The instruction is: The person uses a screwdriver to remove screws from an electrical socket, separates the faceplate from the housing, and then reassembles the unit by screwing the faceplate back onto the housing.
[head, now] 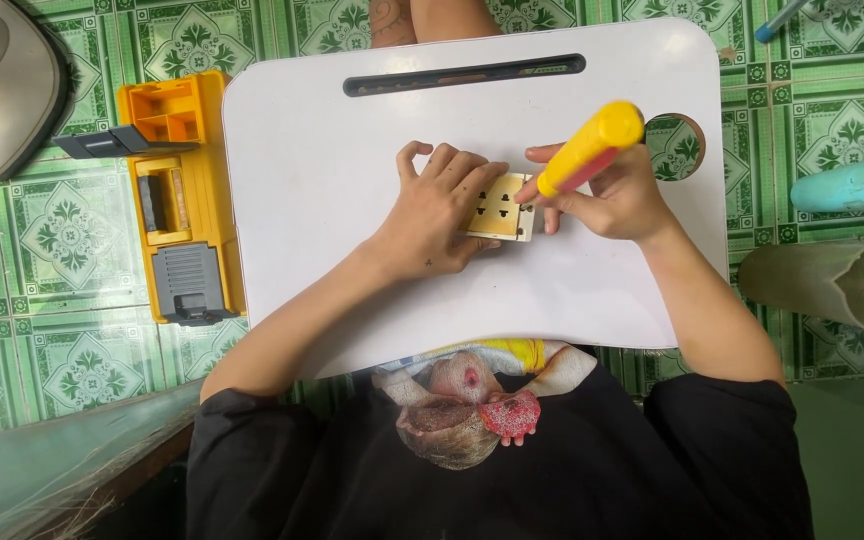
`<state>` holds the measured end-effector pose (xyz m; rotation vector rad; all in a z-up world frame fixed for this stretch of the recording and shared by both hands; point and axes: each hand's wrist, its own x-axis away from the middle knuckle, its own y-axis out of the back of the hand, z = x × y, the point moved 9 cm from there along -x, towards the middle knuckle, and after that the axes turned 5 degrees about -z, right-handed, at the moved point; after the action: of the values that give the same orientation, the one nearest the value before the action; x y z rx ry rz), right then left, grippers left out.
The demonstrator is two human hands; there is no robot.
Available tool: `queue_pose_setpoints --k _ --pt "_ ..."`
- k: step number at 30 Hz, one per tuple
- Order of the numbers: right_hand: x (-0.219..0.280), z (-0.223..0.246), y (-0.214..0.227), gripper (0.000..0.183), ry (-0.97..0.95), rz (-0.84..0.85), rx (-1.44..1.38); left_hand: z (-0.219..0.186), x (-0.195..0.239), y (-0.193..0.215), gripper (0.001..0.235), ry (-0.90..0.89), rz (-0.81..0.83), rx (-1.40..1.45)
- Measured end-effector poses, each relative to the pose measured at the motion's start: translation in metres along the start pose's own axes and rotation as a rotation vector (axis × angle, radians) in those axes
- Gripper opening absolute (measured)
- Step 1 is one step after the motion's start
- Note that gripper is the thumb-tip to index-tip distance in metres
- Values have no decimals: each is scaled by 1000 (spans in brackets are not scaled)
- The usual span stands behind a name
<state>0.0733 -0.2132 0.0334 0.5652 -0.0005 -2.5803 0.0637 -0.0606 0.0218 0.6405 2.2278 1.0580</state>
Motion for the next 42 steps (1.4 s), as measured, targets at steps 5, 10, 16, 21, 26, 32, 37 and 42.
queue_pose_setpoints --k 5,10,16,21,26,32,37,42 --pt "-5 2 -5 38 29 -29 -26 -3 1 2 73 4 6 3" --pt "3 -8 2 36 3 -16 -59 -1 1 2 75 18 5 19" --pt "-12 26 -11 38 114 -37 -5 -2 1 3 76 4 3 17" --pt "-9 14 3 42 197 -110 35 -4 0 4 75 -1 23 15" --pt "-10 18 4 36 186 -93 45 -4 0 2 74 7 43 -20" --pt "-17 29 -5 36 146 -100 52 -2 1 1 76 -7 34 -77" --pt "-9 9 10 38 126 -178 78 -9 1 6 76 -46 28 -161" --pt "-7 16 12 45 145 -144 74 -8 1 5 77 -71 27 -200"
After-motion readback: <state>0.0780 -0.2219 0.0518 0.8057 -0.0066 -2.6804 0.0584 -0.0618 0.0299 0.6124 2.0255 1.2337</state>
